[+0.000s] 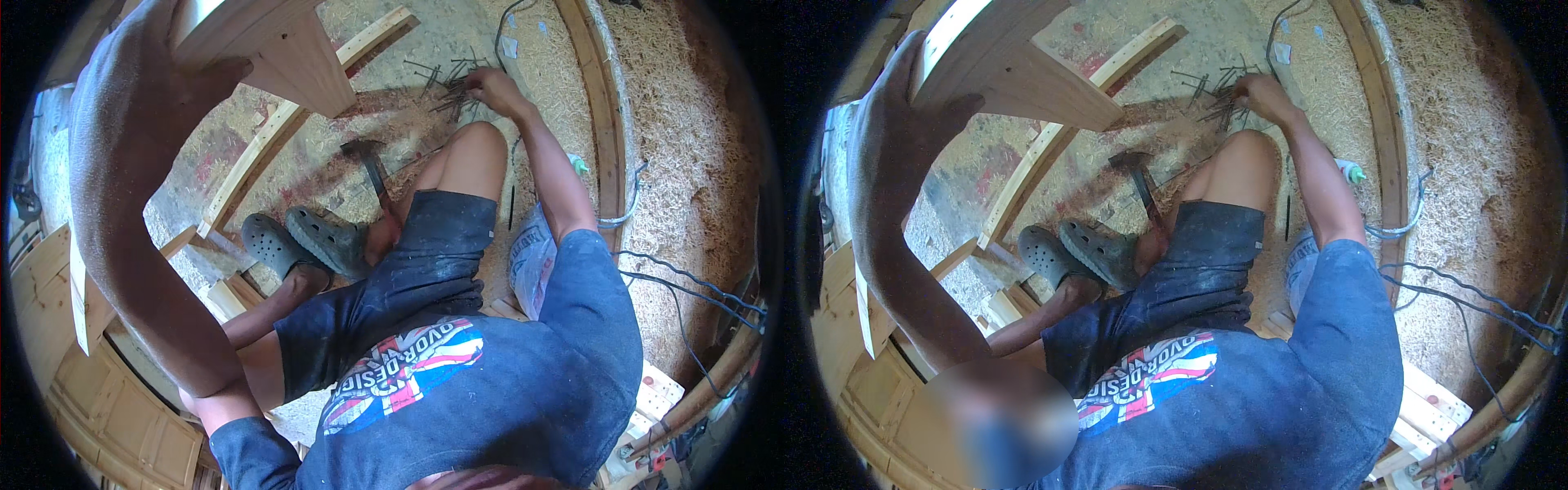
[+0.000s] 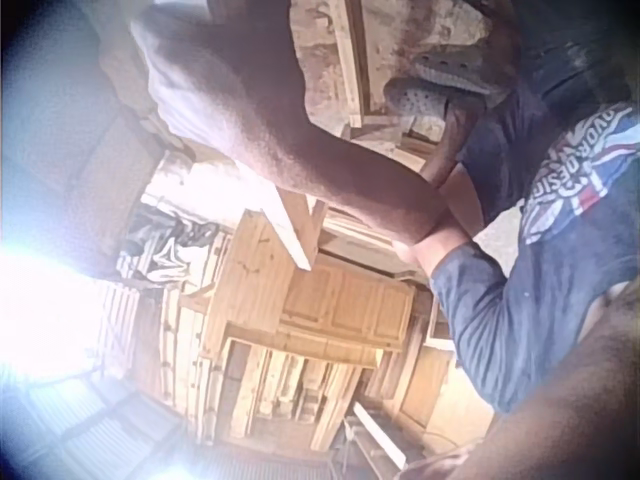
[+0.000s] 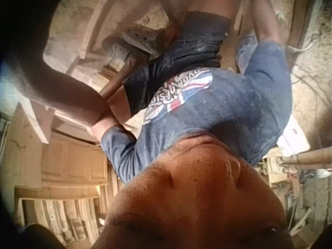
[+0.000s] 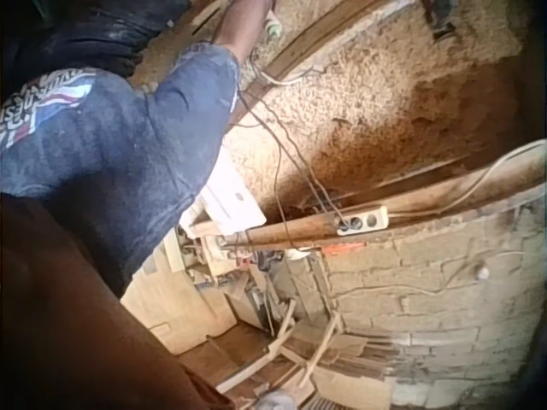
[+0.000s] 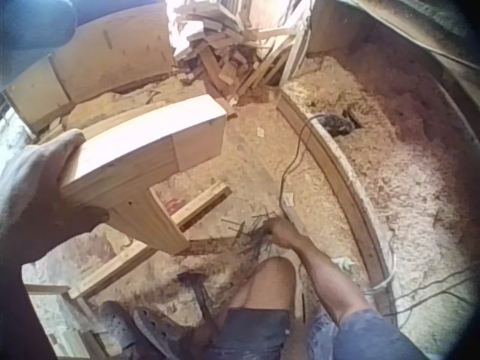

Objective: Assembling a wooden frame using glue, nails, and a hammer in a workshop.

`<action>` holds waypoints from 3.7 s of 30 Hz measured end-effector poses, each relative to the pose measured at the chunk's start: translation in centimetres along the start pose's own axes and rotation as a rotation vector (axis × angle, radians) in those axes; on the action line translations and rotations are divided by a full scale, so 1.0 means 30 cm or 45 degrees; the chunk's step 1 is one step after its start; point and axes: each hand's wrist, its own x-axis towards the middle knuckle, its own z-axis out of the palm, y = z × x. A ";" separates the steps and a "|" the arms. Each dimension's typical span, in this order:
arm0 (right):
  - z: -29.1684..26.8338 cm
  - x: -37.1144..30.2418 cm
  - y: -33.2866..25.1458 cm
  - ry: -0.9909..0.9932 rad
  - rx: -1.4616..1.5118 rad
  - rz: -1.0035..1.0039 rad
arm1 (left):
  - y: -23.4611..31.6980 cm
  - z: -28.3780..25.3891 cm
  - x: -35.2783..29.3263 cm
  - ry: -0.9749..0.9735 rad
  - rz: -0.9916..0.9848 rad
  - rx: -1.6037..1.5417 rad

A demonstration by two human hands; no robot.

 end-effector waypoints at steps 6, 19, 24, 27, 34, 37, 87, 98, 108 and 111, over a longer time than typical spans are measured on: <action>0.132 0.020 -0.026 -0.020 -0.166 -0.154 | 0.014 -0.024 0.006 -0.087 -0.002 -0.136; 0.100 0.072 0.060 0.265 0.391 0.366 | -0.043 0.035 0.000 -0.002 0.066 -0.107; 0.085 0.014 -0.029 0.313 -0.043 -0.007 | -0.023 0.002 -0.014 -0.029 0.006 -0.035; 0.143 0.018 -0.077 0.070 -0.248 -0.226 | -0.048 0.018 -0.006 0.037 0.117 -0.055; 0.164 0.109 -0.060 -0.194 -0.361 -0.400 | 0.020 -0.075 -0.066 -0.023 0.018 -0.100; 0.162 0.111 -0.045 -0.067 -0.364 -0.511 | 0.038 -0.079 -0.060 0.011 0.025 -0.052; -0.818 -0.054 -1.317 0.644 0.567 -0.734 | -0.027 -0.045 -0.107 0.095 0.048 -0.103; -0.894 -0.121 -1.450 0.590 0.107 -0.794 | -0.048 -0.056 -0.115 0.111 0.069 -0.097; -0.863 -0.025 -1.286 0.733 0.979 -0.785 | -0.022 -0.067 -0.099 0.067 0.048 -0.109; -0.833 -0.018 -1.240 0.742 0.842 -0.765 | -0.024 -0.065 -0.095 0.034 0.046 -0.093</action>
